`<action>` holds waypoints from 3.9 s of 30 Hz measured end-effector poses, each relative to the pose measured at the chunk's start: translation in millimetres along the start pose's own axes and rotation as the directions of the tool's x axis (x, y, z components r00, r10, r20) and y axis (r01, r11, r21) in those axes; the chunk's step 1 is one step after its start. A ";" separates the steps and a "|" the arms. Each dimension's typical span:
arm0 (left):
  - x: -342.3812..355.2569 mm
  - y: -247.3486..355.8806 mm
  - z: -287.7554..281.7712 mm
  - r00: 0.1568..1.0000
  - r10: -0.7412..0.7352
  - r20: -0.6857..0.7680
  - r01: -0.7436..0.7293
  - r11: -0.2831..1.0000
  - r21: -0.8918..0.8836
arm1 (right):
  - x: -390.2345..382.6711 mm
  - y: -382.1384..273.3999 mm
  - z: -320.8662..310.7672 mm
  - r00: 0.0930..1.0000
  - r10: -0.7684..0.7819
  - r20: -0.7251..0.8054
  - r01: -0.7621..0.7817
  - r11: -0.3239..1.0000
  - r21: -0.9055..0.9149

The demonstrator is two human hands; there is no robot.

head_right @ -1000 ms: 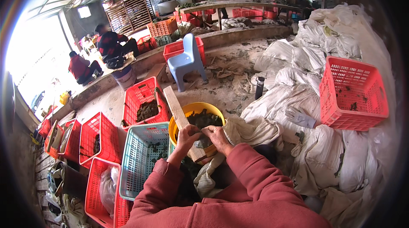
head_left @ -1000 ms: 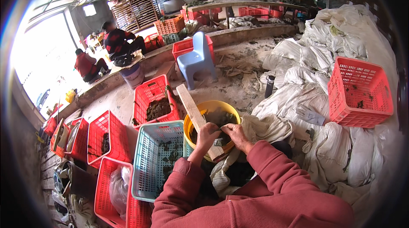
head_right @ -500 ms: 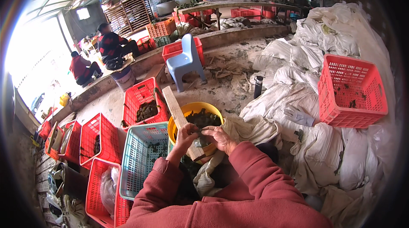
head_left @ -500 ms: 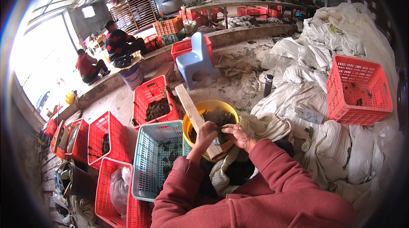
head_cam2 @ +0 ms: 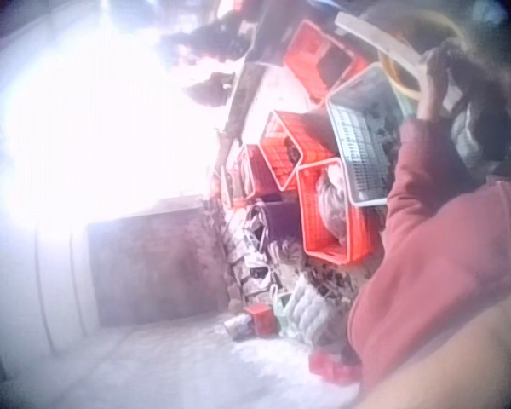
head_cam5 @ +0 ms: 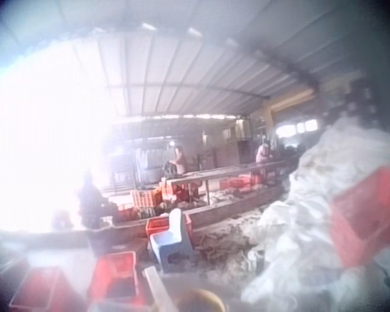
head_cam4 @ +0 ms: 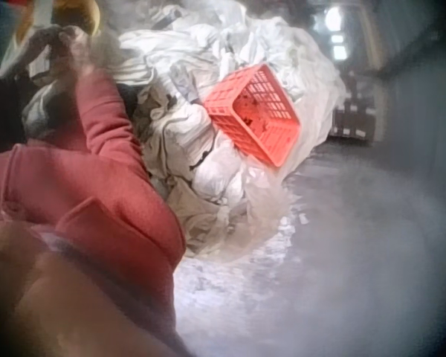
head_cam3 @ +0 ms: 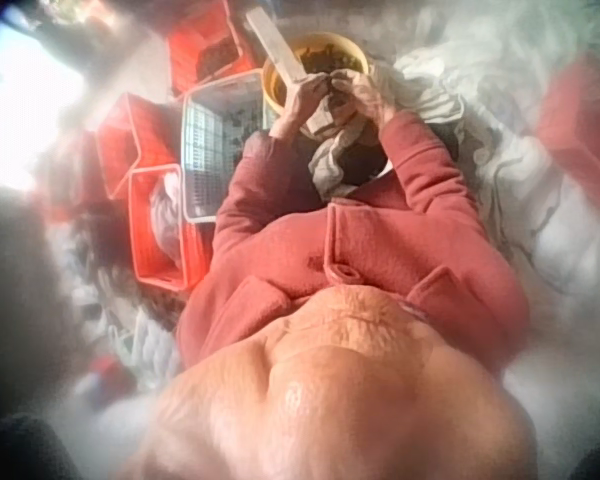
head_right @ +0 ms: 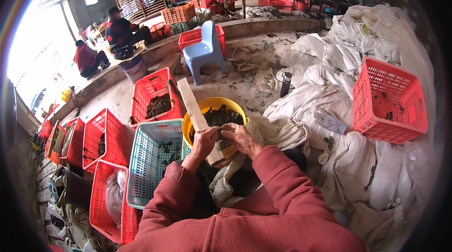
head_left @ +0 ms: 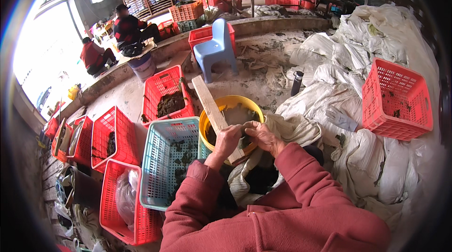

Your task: The person sits on the floor and repeatedly picks green leafy vegetables from a light blue basket, strips them by hand, and places the pieces into a yellow bucket. The process is continuous and repetitive.

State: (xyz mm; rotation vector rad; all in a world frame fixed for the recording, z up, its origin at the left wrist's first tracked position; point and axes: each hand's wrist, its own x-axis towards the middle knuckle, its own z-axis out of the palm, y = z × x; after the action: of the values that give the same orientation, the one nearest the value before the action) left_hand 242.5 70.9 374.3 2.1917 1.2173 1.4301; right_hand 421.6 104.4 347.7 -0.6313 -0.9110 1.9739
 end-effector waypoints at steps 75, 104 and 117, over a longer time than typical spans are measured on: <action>6.6 -10.9 -5.2 0.991 -0.132 0.029 0.133 0.991 -0.009 | 28.8 12.9 19.0 0.935 -0.311 -0.171 0.198 0.857 -0.475; 8.6 -1.0 -11.3 1.000 0.002 0.016 -0.002 1.000 -0.009 | 9.4 -9.9 14.1 1.000 -0.017 0.001 0.017 0.999 0.031; 5.6 -22.6 -33.0 0.850 -0.470 -0.239 0.454 0.883 -0.123 | 2.6 -28.7 10.5 0.998 -0.006 0.066 0.038 0.875 -0.483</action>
State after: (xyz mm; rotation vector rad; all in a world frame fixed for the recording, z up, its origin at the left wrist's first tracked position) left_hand 204.1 81.9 380.2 1.5433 1.6274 1.5420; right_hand 426.8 113.5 376.5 -0.8348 -1.4690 1.7544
